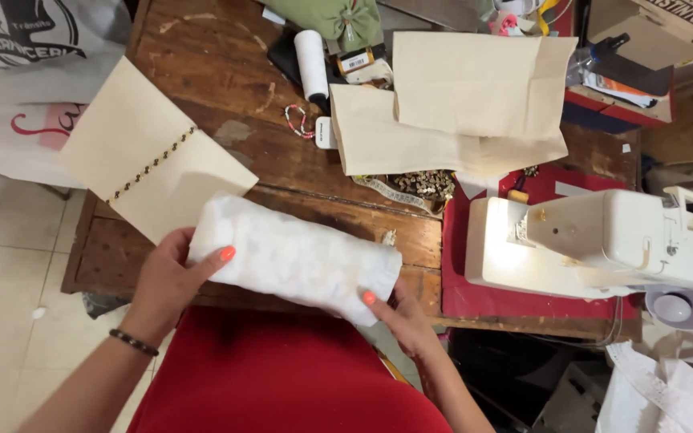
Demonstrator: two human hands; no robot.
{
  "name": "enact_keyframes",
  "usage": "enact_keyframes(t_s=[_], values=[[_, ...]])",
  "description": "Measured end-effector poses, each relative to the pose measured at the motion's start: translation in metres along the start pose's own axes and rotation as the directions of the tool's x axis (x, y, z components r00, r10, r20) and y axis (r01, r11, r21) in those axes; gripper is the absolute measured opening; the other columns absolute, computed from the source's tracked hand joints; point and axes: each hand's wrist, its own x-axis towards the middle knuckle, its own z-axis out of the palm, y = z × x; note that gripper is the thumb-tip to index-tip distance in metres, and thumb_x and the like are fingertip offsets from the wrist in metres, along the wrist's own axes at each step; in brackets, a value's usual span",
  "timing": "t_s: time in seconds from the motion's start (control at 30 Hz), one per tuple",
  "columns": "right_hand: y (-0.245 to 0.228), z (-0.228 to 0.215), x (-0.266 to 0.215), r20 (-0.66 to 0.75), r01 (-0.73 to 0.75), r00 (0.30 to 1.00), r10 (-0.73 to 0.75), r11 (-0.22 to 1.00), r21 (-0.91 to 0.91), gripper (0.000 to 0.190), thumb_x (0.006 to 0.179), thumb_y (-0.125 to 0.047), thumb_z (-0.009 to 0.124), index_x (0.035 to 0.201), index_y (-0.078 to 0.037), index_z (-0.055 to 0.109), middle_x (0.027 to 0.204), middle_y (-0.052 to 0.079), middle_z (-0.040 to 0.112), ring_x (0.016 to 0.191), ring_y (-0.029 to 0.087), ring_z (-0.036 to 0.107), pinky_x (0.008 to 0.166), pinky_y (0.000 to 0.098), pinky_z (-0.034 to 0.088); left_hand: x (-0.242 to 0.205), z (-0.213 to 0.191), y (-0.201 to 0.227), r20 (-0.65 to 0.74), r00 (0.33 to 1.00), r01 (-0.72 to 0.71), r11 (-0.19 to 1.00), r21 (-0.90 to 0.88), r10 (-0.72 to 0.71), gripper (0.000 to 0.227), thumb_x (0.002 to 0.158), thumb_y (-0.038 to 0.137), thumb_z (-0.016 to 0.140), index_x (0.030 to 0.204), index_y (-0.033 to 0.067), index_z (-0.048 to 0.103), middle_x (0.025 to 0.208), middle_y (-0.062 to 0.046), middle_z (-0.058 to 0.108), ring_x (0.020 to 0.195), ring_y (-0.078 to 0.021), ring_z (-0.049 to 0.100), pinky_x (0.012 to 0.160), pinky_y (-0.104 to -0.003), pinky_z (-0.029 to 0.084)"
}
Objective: The person is stuffing a white fabric pillow casing with filling and then folding the ends to prepare them for closure.
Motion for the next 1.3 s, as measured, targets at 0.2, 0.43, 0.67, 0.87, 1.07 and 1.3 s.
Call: enact_keyframes(t_s=[0.2, 0.43, 0.67, 0.87, 1.07, 1.3], values=[[0.012, -0.010, 0.020, 0.054, 0.000, 0.999, 0.003, 0.999, -0.041, 0.089, 0.074, -0.038, 0.093, 0.145, -0.003, 0.053, 0.137, 0.025, 0.062, 0.120, 0.038, 0.064, 0.102, 0.0531, 0.055, 0.029, 0.006, -0.030, 0.119, 0.993, -0.023, 0.983, 0.181, 0.001, 0.069, 0.091, 0.053, 0.073, 0.140, 0.0063, 0.061, 0.123, -0.021, 0.071, 0.117, -0.0354, 0.068, 0.100, -0.054, 0.052], [-0.003, 0.003, 0.012, 0.084, -0.239, 0.970, 0.229, 0.819, 0.522, 0.107, 0.067, -0.079, 0.037, 0.158, -0.023, 0.041, 0.156, 0.010, 0.052, 0.131, 0.028, 0.051, 0.103, 0.0430, 0.048, -0.053, 0.025, 0.085, 0.393, 0.332, -0.849, 0.090, 0.520, 0.858, 0.014, 0.085, 0.017, 0.068, 0.095, 0.0158, 0.059, 0.108, 0.001, 0.071, 0.124, -0.0205, 0.062, 0.119, -0.055, 0.029], [0.060, -0.086, 0.040, -0.157, 0.180, 0.953, -0.257, 0.904, -0.387, 0.052, 0.076, -0.058, 0.051, 0.107, -0.018, 0.059, 0.099, 0.011, 0.063, 0.084, 0.024, 0.062, 0.070, 0.0426, 0.044, -0.105, 0.058, 0.105, 0.632, -0.059, -0.939, -0.258, 0.229, 0.773, 0.005, 0.103, 0.002, 0.050, 0.106, 0.0056, 0.053, 0.109, -0.009, 0.068, 0.124, -0.0262, 0.063, 0.114, -0.069, 0.031], [-0.091, -0.099, -0.084, 0.157, 0.819, 0.399, -0.904, 0.274, -0.505, 0.046, 0.093, -0.055, 0.064, 0.106, -0.011, 0.068, 0.106, 0.005, 0.074, 0.091, 0.022, 0.070, 0.085, 0.0377, 0.055, -0.118, 0.095, 0.111, 0.647, -0.114, -0.914, -0.334, 0.228, 0.754, 0.018, 0.098, -0.006, 0.054, 0.095, 0.0066, 0.066, 0.096, -0.004, 0.067, 0.124, -0.0294, 0.062, 0.112, -0.073, 0.034], [-0.152, -0.067, -0.107, 0.742, 0.756, 0.333, -0.582, -0.306, -0.579, 0.051, 0.111, -0.038, 0.035, 0.142, -0.001, 0.053, 0.141, 0.015, 0.063, 0.128, 0.029, 0.065, 0.114, 0.0516, 0.044, -0.088, 0.101, 0.099, 0.584, -0.154, -0.988, -0.143, -0.065, 0.797, 0.048, 0.078, 0.038, 0.097, 0.101, 0.0139, 0.063, 0.119, -0.005, 0.061, 0.129, -0.0222, 0.056, 0.121, -0.069, 0.023], [-0.140, -0.063, -0.103, 0.723, 0.819, 0.269, -0.636, -0.244, -0.519, 0.026, 0.105, -0.007, 0.055, 0.128, 0.002, 0.062, 0.121, 0.018, 0.063, 0.114, 0.036, 0.068, 0.107, 0.0570, 0.058, -0.033, 0.133, 0.061, 0.704, 0.160, -0.913, 0.374, -0.160, 0.692, 0.145, 0.042, 0.069, 0.090, 0.155, 0.0027, 0.027, 0.156, -0.014, 0.045, 0.144, -0.0320, 0.047, 0.126, -0.060, 0.008]])
